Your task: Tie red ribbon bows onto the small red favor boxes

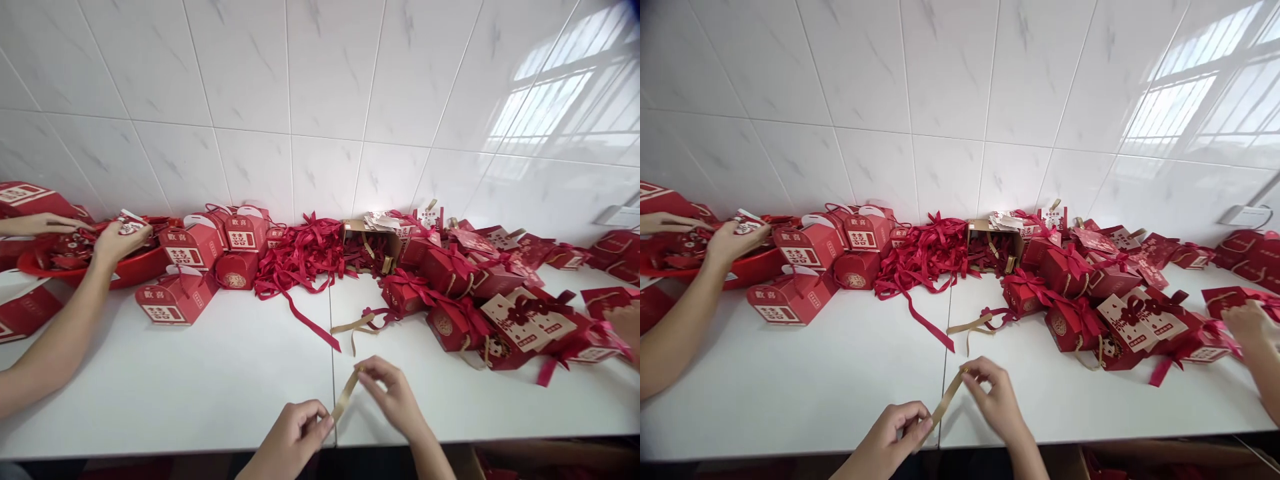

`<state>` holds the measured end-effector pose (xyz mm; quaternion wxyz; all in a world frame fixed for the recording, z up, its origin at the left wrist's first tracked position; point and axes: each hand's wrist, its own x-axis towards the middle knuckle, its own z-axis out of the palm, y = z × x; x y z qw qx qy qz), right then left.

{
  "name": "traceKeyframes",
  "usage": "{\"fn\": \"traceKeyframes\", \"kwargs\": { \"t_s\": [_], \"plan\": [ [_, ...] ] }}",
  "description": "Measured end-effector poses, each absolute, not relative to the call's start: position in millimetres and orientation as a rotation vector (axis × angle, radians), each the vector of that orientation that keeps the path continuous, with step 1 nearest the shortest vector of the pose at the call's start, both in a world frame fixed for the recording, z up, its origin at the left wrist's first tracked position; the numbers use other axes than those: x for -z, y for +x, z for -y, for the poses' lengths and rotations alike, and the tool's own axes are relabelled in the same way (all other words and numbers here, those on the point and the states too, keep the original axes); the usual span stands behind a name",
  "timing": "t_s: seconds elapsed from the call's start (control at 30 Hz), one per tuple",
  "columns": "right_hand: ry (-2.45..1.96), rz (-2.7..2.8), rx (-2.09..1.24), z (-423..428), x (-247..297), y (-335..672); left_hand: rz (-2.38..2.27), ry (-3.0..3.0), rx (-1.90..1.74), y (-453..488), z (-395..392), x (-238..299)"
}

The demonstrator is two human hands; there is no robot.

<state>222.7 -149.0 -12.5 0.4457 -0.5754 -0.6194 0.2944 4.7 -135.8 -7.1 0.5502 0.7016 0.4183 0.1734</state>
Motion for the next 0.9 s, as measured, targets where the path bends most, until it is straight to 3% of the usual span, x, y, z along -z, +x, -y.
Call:
{"fn": "traceKeyframes", "kwargs": {
  "t_s": [0.1, 0.27, 0.53, 0.9],
  "plan": [
    [-1.787, 1.636, -0.493, 113.3, 3.3, 259.5, -1.03, 1.601, -0.541, 8.1, 130.9, 19.0],
    [-2.025, 1.741, -0.313, 61.2, -11.4, 292.5, -1.061, 1.568, -0.628, 9.1, 130.8, 33.2],
    [-1.885, 2.401, -0.275, 25.2, -8.1, 259.8, -1.027, 1.591, -0.666, 9.0, 133.0, 38.2],
    [-2.027, 2.346, -0.331, 18.1, -53.2, 303.6, -0.995, 1.584, -0.65, 7.6, 133.6, 40.4]
  ]
}}
